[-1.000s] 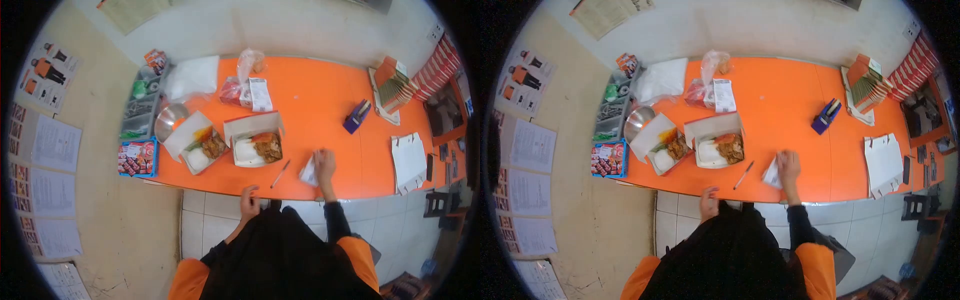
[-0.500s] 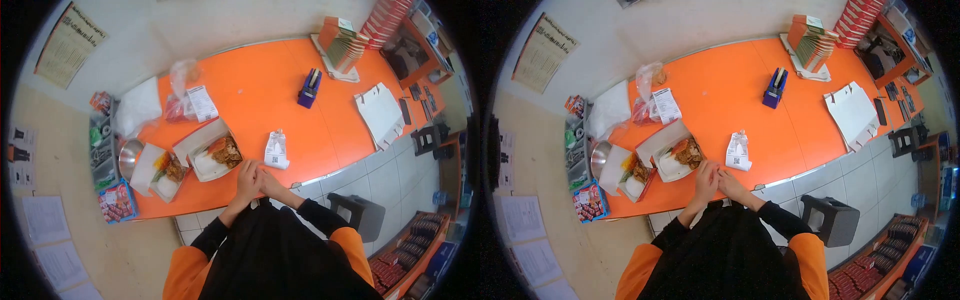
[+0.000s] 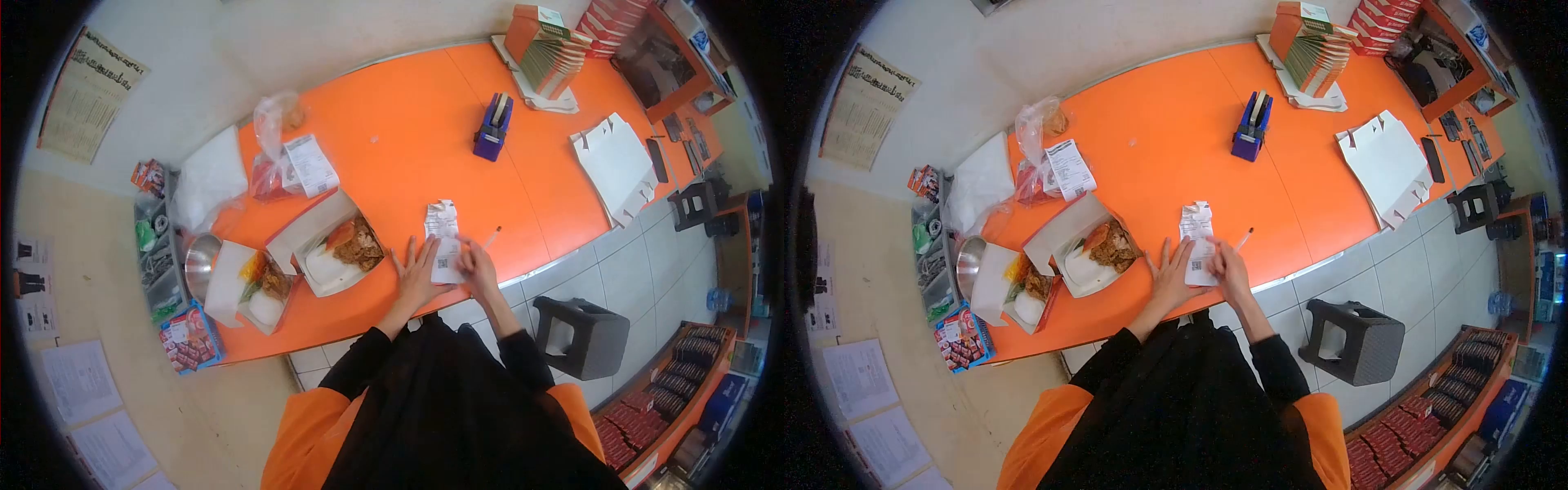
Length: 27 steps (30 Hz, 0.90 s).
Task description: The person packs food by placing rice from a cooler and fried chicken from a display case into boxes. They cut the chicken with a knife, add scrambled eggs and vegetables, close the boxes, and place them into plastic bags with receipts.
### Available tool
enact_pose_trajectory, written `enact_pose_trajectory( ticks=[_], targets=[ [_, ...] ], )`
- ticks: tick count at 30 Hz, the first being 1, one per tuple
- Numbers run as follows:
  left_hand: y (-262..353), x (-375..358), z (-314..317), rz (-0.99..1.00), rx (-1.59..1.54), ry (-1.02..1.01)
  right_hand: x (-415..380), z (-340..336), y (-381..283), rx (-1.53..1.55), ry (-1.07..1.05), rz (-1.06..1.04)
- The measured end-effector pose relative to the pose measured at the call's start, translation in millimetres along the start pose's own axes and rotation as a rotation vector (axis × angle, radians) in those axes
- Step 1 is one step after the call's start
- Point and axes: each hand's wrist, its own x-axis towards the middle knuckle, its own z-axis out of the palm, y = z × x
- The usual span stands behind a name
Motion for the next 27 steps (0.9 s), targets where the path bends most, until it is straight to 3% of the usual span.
enact_pose_trajectory(
  ticks=[1, 4, 7, 11, 13, 16, 19, 22, 25, 27],
  targets=[
    [-1, -1, 1, -0.008, 0.0, 0.011, 18, -2, 9, 0.23, -0.065, -0.051],
    [-3, 2, -8, 0.021, 0.016, -0.015, 55, -14, 20, 0.23, -0.035, -0.12],
    [-20, 23, -13, 0.031, -0.092, -0.042, 52, -7, 19, 0.163, 0.014, -0.147],
    [-32, 49, -10, 0.09, 0.021, 0.025, 51, -8, 22, 0.187, 0.071, -0.169],
    [-32, 53, -13, -0.012, 0.045, -0.021, 56, -20, 27, 0.179, 0.138, -0.148],
    [-34, 53, -18, -0.053, 0.058, -0.053, 75, -46, 43, 0.221, 0.076, -0.184],
    [-34, 55, -20, -0.074, 0.06, -0.08, 62, 3, 9, -0.433, 0.179, -0.479],
    [-34, 54, -20, -0.074, 0.06, -0.076, 67, 12, -4, -0.81, 0.08, -0.53],
    [-37, 54, -15, -0.066, 0.055, -0.059, 73, 9, -1, -0.961, -0.047, -0.641],
    [-36, 54, -16, -0.071, 0.035, -0.058, 74, 4, -1, -0.863, 0.029, -0.622]
  ],
)
